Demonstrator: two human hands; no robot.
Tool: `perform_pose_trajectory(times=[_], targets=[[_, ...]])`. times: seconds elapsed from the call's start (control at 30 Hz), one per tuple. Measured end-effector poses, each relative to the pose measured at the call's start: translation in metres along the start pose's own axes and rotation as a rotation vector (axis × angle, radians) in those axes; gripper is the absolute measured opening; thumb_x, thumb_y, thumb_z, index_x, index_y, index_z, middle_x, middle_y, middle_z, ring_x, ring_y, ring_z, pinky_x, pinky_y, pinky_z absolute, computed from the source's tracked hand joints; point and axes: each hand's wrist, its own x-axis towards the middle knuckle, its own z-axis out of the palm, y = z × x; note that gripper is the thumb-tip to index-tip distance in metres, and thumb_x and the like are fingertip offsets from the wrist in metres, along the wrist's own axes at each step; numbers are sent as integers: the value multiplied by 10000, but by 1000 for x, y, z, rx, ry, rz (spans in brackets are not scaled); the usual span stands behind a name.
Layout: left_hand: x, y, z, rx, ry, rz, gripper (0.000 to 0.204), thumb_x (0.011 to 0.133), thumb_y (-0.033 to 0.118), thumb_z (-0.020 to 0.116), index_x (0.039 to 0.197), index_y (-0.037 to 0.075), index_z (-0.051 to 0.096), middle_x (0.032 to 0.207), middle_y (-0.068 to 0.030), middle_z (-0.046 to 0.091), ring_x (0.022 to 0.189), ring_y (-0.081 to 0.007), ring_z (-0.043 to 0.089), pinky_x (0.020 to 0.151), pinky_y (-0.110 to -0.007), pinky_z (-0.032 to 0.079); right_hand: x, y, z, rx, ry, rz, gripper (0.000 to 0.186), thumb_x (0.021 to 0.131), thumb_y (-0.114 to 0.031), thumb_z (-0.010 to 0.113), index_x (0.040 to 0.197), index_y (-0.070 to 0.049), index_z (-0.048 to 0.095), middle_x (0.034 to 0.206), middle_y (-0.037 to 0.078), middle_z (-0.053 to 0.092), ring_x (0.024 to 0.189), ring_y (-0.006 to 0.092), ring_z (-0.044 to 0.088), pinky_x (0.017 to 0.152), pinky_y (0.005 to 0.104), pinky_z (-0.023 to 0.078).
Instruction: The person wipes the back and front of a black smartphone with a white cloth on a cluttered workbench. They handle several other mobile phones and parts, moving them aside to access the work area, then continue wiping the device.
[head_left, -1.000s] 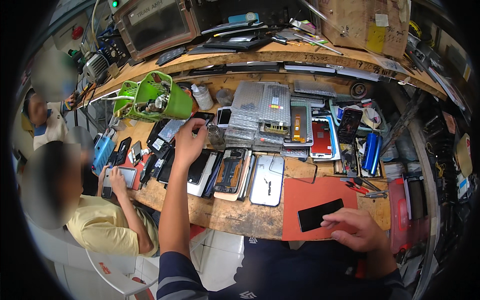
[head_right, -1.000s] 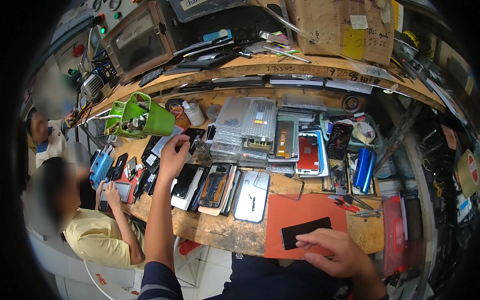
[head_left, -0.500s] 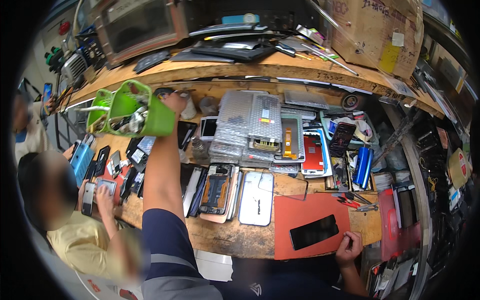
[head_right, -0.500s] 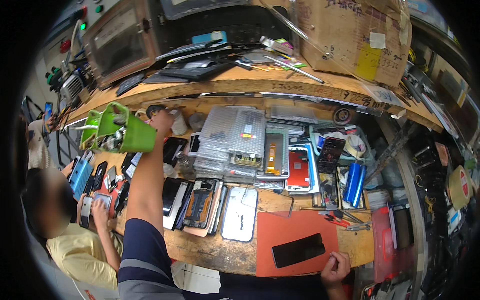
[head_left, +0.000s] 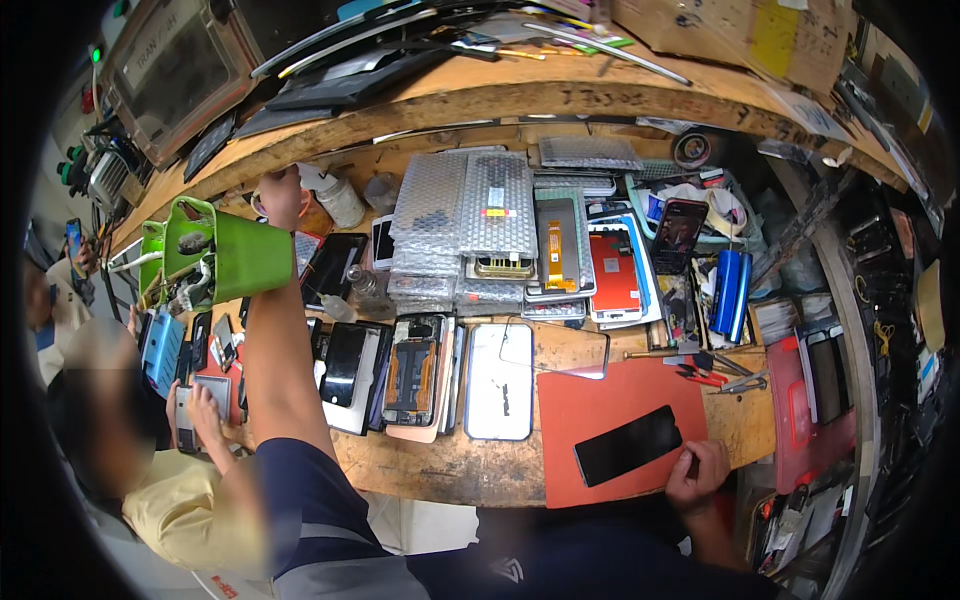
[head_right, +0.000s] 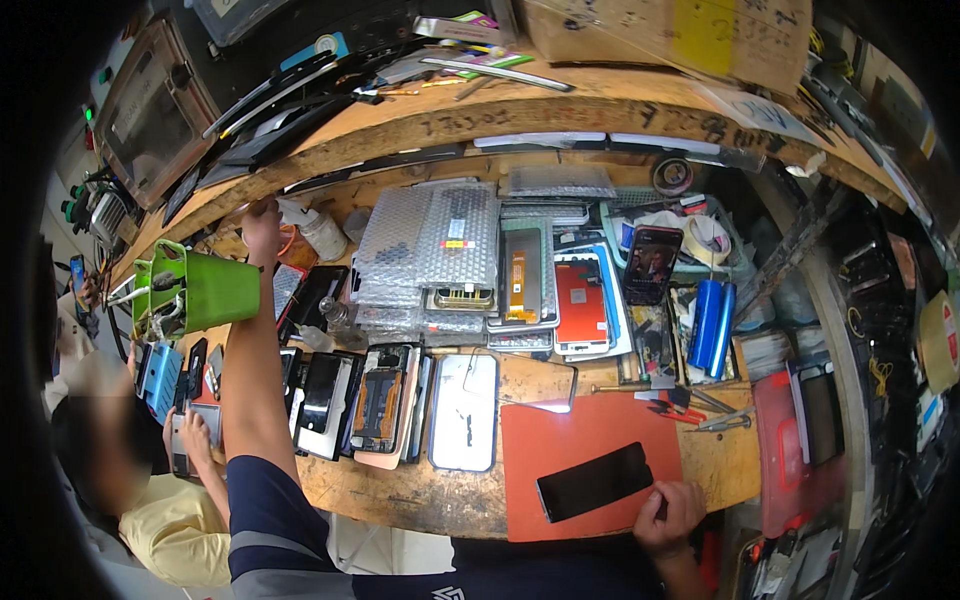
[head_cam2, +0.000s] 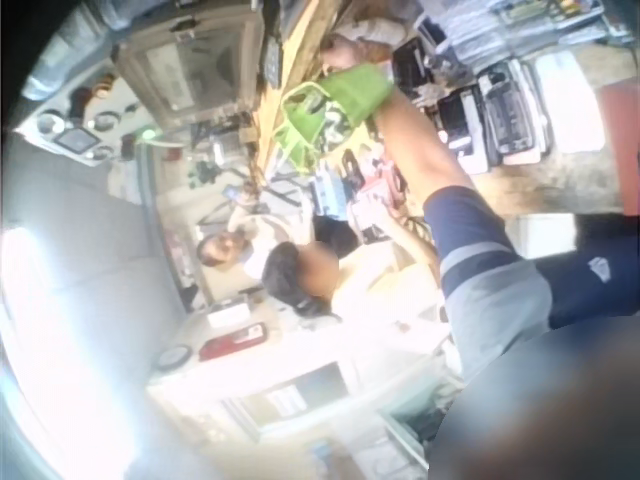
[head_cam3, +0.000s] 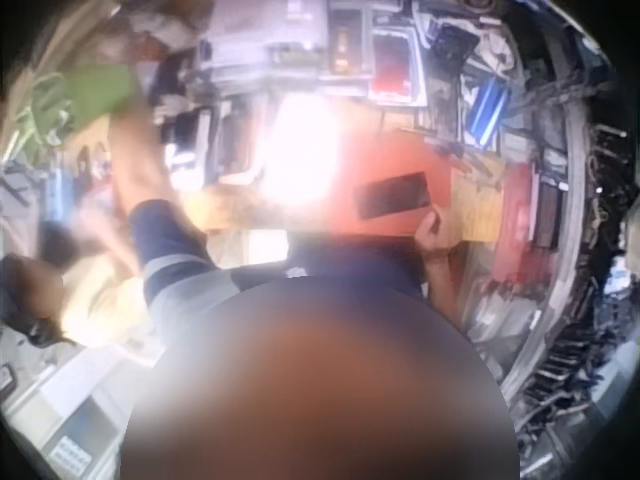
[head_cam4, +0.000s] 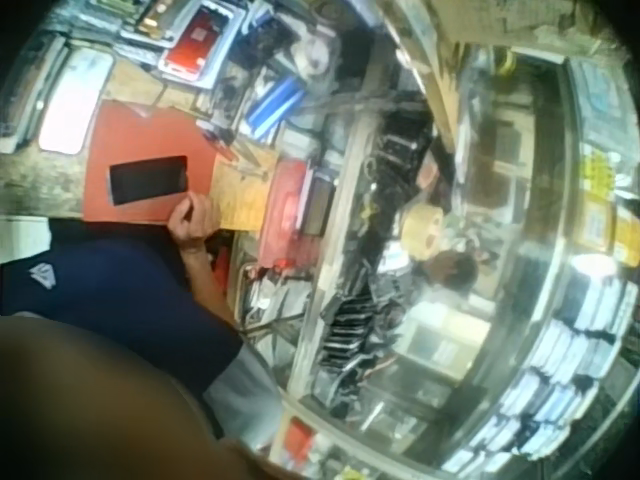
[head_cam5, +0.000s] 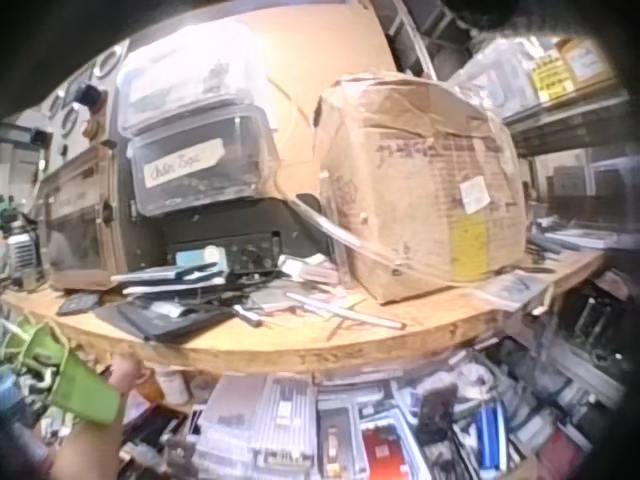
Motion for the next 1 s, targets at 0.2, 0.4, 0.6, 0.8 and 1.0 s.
perform_pose_trajectory(times=[0.2, 0.4, 0.6, 0.8, 1.0], targets=[[-27, 29, -8, -580, 86, -312, 153, 1053, 77, 652, 1179, -7, 674, 943, -62, 694, 751, -154, 654, 704, -297, 583, 6, -4, -5, 100, 18, 77, 140, 868, 41, 621, 1001, 12, 650, 864, 170, 640, 746, 364, 619, 680, 448, 485], [-98, 68, -37, -1050, -189, -320, 189, 1084, 108, 638, 1249, 18, 623, 1210, -93, 673, 1159, -225, 647, 1083, -422, 528, 37, -19, -25, 351, 101, 278, 132, 924, 61, 613, 1040, 18, 659, 887, 171, 660, 782, 316, 656, 709, 387, 520], [-199, 165, -32, -1093, -171, -461, 275, 1118, 109, 561, 1374, 7, 566, 1317, -131, 643, 1237, -246, 623, 1125, -410, 504, 112, -39, -15, 618, -38, -98, 200, 864, 113, 673, 1040, 16, 673, 905, 144, 685, 780, 281, 689, 670, 356, 540], [-316, 284, -28, -1222, -420, -441, 215, 1100, 128, 605, 1281, 13, 588, 1245, -121, 693, 1085, -221, 705, 983, -365, 598, 181, -96, 37, 1029, -307, 45, 343, 938, -87, 782, 1226, 3, 618, 969, 100, 694, 787, 208, 693, 698, 346, 571], [-416, 326, -20, -845, -423, -459, 563, 1056, 124, 673, 1557, 10, 441, 1424, -129, 557, 1264, -203, 578, 1028, -348, 547, 162, -111, 89, 1447, -517, 393, 171, 1051, -85, 696, 1172, 2, 613, 971, 21, 694, 837, 58, 664, 721, 246, 559]])
